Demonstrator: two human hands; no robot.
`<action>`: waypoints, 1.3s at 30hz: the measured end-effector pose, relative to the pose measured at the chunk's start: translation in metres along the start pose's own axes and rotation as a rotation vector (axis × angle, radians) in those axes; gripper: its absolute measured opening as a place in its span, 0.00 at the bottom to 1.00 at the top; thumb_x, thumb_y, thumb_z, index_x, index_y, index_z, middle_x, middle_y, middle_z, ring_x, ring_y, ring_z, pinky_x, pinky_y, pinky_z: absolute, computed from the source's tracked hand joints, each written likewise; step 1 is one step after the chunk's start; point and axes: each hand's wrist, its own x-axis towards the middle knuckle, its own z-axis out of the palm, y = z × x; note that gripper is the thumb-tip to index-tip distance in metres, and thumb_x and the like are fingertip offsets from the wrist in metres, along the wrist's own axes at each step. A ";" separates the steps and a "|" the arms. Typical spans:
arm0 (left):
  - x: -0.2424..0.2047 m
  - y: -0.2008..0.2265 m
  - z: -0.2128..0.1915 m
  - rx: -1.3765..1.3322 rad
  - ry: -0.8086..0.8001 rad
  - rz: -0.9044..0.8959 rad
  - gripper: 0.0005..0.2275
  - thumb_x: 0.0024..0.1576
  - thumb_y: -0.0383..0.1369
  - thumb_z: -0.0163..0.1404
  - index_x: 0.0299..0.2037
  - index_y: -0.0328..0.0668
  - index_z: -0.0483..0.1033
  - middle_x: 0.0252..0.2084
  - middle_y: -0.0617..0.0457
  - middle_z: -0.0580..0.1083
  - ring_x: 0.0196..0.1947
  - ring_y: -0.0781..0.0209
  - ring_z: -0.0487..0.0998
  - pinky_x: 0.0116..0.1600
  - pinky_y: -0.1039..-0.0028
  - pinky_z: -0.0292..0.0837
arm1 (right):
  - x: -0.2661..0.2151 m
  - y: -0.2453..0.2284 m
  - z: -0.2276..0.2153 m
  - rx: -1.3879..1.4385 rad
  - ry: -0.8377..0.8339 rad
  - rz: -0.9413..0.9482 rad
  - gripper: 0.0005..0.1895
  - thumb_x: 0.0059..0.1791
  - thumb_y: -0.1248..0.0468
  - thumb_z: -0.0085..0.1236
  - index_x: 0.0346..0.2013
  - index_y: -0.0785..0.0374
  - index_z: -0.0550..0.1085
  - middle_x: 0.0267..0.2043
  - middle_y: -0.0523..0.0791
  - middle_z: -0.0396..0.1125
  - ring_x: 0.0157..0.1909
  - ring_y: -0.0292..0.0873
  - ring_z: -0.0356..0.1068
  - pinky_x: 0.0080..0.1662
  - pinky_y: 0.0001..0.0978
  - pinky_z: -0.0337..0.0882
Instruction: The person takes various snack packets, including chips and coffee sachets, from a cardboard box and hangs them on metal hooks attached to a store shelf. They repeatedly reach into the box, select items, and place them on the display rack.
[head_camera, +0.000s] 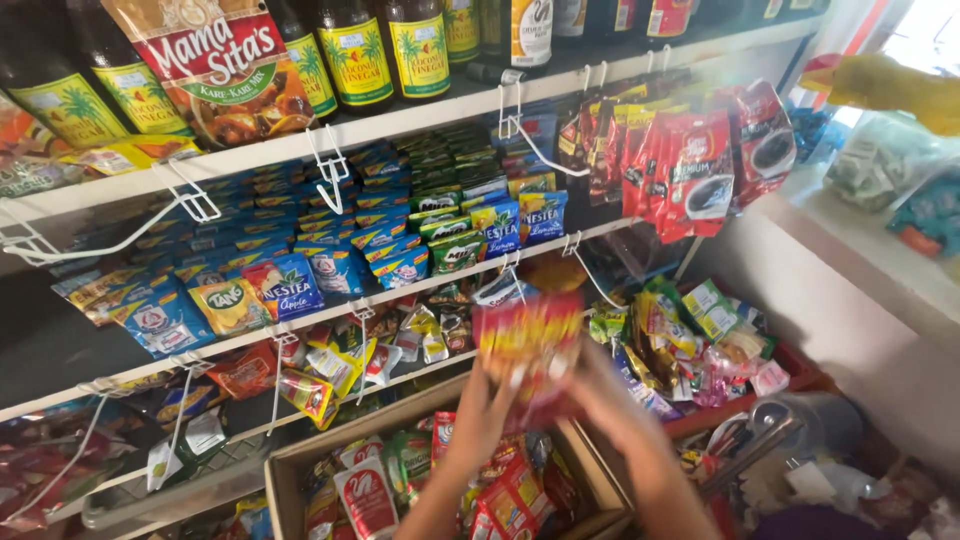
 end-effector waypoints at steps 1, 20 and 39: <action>-0.021 -0.034 -0.004 0.000 0.000 -0.004 0.22 0.63 0.33 0.49 0.66 0.34 0.60 0.55 0.48 0.76 0.57 0.61 0.75 0.62 0.70 0.68 | -0.006 0.045 0.002 0.001 0.000 0.004 0.45 0.42 0.42 0.63 0.66 0.63 0.64 0.61 0.49 0.68 0.61 0.45 0.67 0.60 0.43 0.68; 0.017 0.016 0.000 0.412 0.055 0.205 0.24 0.60 0.30 0.52 0.67 0.37 0.62 0.64 0.36 0.67 0.66 0.36 0.65 0.68 0.57 0.59 | -0.003 0.063 -0.073 -0.280 0.457 -0.146 0.23 0.52 0.60 0.51 0.62 0.62 0.69 0.59 0.46 0.68 0.60 0.41 0.67 0.58 0.35 0.65; 0.139 0.158 0.131 0.114 0.039 0.689 0.25 0.61 0.27 0.56 0.67 0.33 0.60 0.61 0.34 0.64 0.62 0.39 0.68 0.65 0.61 0.66 | 0.048 -0.093 -0.104 0.014 0.551 -0.720 0.22 0.57 0.67 0.50 0.67 0.65 0.62 0.59 0.44 0.65 0.57 0.35 0.67 0.58 0.30 0.70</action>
